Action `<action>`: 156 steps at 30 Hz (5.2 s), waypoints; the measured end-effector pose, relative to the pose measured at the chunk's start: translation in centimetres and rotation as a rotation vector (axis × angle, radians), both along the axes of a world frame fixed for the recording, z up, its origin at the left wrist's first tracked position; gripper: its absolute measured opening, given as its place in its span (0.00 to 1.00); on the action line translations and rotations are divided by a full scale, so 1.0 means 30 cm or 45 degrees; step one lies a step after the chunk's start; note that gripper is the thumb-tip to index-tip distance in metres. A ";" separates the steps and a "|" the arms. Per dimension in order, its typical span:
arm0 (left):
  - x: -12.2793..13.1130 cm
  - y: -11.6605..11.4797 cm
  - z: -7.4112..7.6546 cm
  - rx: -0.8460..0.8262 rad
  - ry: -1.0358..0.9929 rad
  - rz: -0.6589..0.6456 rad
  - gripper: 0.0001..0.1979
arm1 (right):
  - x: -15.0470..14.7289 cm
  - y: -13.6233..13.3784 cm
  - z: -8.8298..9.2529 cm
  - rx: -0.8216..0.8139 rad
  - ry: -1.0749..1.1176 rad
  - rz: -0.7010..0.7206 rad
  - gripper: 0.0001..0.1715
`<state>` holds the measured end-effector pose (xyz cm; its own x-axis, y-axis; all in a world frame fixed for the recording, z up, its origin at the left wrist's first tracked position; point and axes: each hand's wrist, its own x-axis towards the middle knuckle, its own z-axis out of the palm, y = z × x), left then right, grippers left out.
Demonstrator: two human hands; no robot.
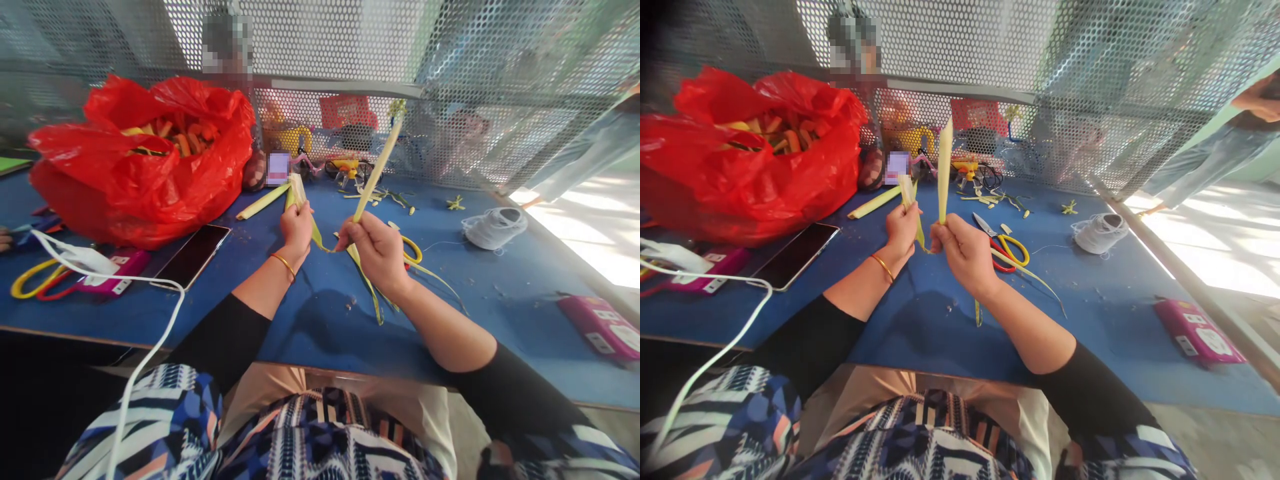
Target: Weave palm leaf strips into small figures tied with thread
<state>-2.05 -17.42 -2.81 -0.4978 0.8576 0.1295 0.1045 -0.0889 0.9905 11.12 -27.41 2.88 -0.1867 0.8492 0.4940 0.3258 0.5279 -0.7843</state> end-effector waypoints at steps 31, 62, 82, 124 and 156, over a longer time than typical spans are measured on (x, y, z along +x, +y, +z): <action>0.025 -0.133 0.115 0.107 0.942 -1.215 0.15 | 0.259 0.086 -0.006 -0.024 -1.024 -0.303 0.11; 0.079 -0.191 0.146 0.009 0.018 -0.874 0.06 | 0.221 0.044 0.032 -0.738 -0.040 0.045 0.02; 0.044 -0.165 0.181 -0.307 -0.399 -0.718 0.13 | 0.162 0.028 -0.014 -0.450 -1.493 -0.273 0.13; 0.094 -0.200 0.132 -0.628 -0.632 -1.248 0.10 | 0.193 0.033 -0.030 0.474 -0.900 -0.164 0.13; 0.146 -0.261 0.154 -0.306 -0.546 -0.993 0.28 | 0.122 0.038 -0.063 -0.653 0.762 -0.170 0.24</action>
<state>2.34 -25.26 1.81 0.2681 0.9504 -0.1575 -0.2788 0.2331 0.9316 14.78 -26.27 1.00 0.1055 0.9942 0.0198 -0.1921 0.0399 -0.9806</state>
